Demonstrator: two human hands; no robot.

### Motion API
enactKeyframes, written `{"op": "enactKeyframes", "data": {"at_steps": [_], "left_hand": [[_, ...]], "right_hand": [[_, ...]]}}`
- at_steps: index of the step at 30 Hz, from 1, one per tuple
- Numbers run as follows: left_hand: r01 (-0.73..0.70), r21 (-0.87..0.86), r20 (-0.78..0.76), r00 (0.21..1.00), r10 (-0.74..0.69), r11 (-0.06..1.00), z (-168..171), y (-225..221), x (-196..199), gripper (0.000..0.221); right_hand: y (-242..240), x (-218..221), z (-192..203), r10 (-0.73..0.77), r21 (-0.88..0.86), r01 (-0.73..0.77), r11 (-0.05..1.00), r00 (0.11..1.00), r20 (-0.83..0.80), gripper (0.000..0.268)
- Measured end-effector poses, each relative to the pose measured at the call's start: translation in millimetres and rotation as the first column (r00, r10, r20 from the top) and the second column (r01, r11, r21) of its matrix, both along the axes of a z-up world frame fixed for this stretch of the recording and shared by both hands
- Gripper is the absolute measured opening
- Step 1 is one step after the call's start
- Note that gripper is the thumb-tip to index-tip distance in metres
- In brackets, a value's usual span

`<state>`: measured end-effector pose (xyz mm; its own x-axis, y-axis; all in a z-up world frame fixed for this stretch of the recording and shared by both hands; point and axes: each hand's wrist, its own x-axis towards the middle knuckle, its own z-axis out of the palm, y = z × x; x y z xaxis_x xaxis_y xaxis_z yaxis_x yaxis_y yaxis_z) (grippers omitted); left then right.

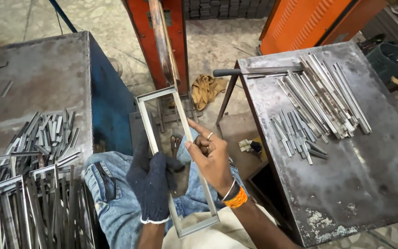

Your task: Assembling and spot welding small rectangular metal frames from pre-cut metal strips.

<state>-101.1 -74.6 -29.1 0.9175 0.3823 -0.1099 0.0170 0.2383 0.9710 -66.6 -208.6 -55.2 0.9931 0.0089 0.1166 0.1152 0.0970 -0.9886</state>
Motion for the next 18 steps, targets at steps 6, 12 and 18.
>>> {"op": "enactKeyframes", "data": {"at_steps": [6, 12, 18], "left_hand": [[0.011, -0.006, -0.038, 0.999, -0.011, 1.0, 6.3, -0.8, 3.6, 0.052], [-0.008, 0.045, -0.034, 0.999, 0.01, 0.999, 0.2, 0.9, 2.1, 0.047], [0.006, -0.005, -0.037, 0.999, -0.007, 1.0, 2.9, 1.7, 5.2, 0.045]], "right_hand": [[-0.9, -0.1, 0.5, -0.011, -0.03, 0.012, 0.999, 1.0, 0.012, 0.054], [0.7, -1.5, 5.9, -0.022, -0.01, 0.022, 1.0, 1.0, 0.001, 0.054], [1.4, 1.3, 7.4, -0.031, -0.024, 0.031, 0.999, 1.0, 0.002, 0.055]]}}
